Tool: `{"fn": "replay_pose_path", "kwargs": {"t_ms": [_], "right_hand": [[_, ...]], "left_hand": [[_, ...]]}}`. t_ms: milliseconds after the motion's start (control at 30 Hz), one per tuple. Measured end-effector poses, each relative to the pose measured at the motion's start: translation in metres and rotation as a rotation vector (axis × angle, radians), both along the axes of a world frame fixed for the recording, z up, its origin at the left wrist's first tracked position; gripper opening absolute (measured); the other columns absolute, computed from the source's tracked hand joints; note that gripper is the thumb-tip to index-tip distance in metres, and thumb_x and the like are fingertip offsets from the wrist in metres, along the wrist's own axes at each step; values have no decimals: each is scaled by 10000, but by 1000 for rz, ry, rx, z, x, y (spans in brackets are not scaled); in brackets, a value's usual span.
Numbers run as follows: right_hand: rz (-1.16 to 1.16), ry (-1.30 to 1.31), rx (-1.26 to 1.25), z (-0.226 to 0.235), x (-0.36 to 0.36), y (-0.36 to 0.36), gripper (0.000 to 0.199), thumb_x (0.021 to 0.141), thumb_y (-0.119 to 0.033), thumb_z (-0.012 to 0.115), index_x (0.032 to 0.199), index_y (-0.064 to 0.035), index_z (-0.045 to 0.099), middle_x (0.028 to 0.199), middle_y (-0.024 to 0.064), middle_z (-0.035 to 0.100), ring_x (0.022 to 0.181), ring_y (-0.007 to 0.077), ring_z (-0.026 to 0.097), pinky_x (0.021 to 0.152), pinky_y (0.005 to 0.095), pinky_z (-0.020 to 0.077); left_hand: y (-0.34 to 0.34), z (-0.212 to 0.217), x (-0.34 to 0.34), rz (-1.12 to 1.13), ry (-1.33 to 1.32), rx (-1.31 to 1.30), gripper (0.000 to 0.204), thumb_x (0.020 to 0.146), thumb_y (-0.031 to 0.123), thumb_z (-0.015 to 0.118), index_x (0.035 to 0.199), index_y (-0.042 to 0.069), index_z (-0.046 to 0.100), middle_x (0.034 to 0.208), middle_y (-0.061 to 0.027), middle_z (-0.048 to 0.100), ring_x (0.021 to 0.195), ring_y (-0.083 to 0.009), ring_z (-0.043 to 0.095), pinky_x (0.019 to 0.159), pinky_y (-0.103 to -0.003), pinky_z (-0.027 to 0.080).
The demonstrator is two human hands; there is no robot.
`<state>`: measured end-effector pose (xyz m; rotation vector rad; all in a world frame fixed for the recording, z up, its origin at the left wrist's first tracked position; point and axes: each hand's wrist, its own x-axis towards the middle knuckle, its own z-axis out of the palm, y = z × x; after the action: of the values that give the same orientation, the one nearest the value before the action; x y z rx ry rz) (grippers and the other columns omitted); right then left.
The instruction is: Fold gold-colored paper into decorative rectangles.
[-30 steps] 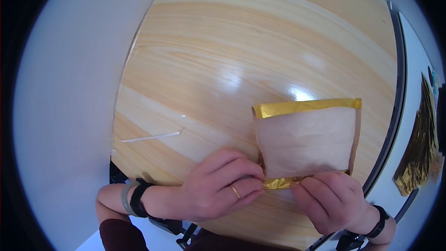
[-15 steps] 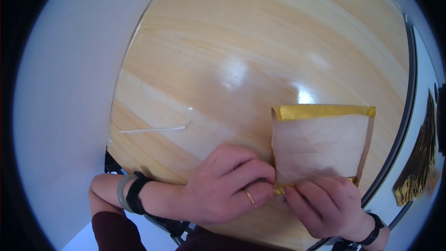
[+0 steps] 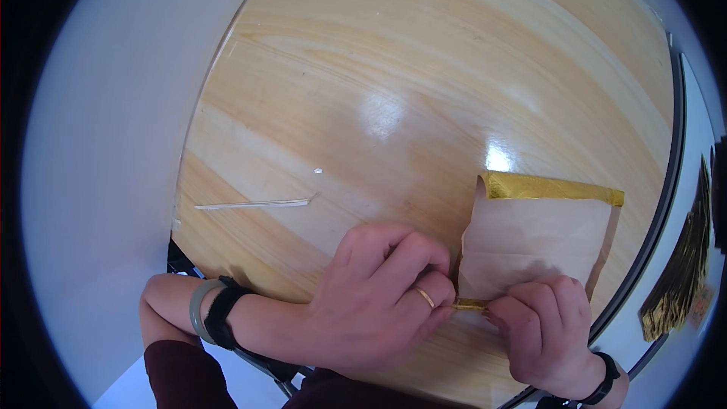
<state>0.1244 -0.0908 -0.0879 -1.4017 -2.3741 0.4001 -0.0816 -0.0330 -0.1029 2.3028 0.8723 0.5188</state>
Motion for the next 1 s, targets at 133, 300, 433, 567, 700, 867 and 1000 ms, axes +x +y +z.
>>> {"fn": "replay_pose_path", "kwargs": {"t_ms": [133,300,433,567,700,867,1000], "right_hand": [[3,10,-2,-2,2,0,281,668,-23,700,919,-38,574,838,83,562,701,246,512,587,347,403],[-25,71,-68,0,3,1,284,677,6,711,919,-24,565,830,98,556,694,255,508,573,352,407],[-33,77,-86,1,1,3,298,668,30,721,917,-3,560,821,112,547,685,263,503,560,352,412],[-17,71,-90,2,2,4,293,673,30,723,915,4,560,818,116,542,677,264,498,553,349,412],[-8,62,-100,2,2,5,287,676,27,727,910,9,562,810,117,537,669,260,495,543,345,408],[-3,48,-92,2,0,6,280,675,24,729,900,11,564,796,116,535,654,253,492,536,340,402],[-6,87,-107,2,1,7,273,673,24,730,887,11,561,792,114,536,643,247,492,527,335,396]], "left_hand": [[0,2,3,5,18,-11,218,643,140,764,788,118,603,930,-43,544,849,-252,485,770,-368,351],[4,4,8,-1,28,-26,215,641,131,754,766,110,580,906,-70,530,821,-262,461,728,-377,349],[7,6,7,-10,44,-7,225,630,124,752,746,105,560,889,-76,520,800,-262,454,689,-375,347],[9,7,8,-26,70,3,233,618,109,746,727,100,540,878,-75,515,782,-267,452,663,-376,342],[9,7,7,-28,75,-17,235,619,103,748,726,101,539,880,-74,512,791,-274,452,669,-382,342],[8,9,5,-14,77,-81,244,622,97,761,730,114,543,911,-74,513,824,-276,451,697,-385,339],[7,8,4,1,75,-109,256,624,99,766,740,122,539,934,-76,513,846,-270,455,720,-384,332]]}}
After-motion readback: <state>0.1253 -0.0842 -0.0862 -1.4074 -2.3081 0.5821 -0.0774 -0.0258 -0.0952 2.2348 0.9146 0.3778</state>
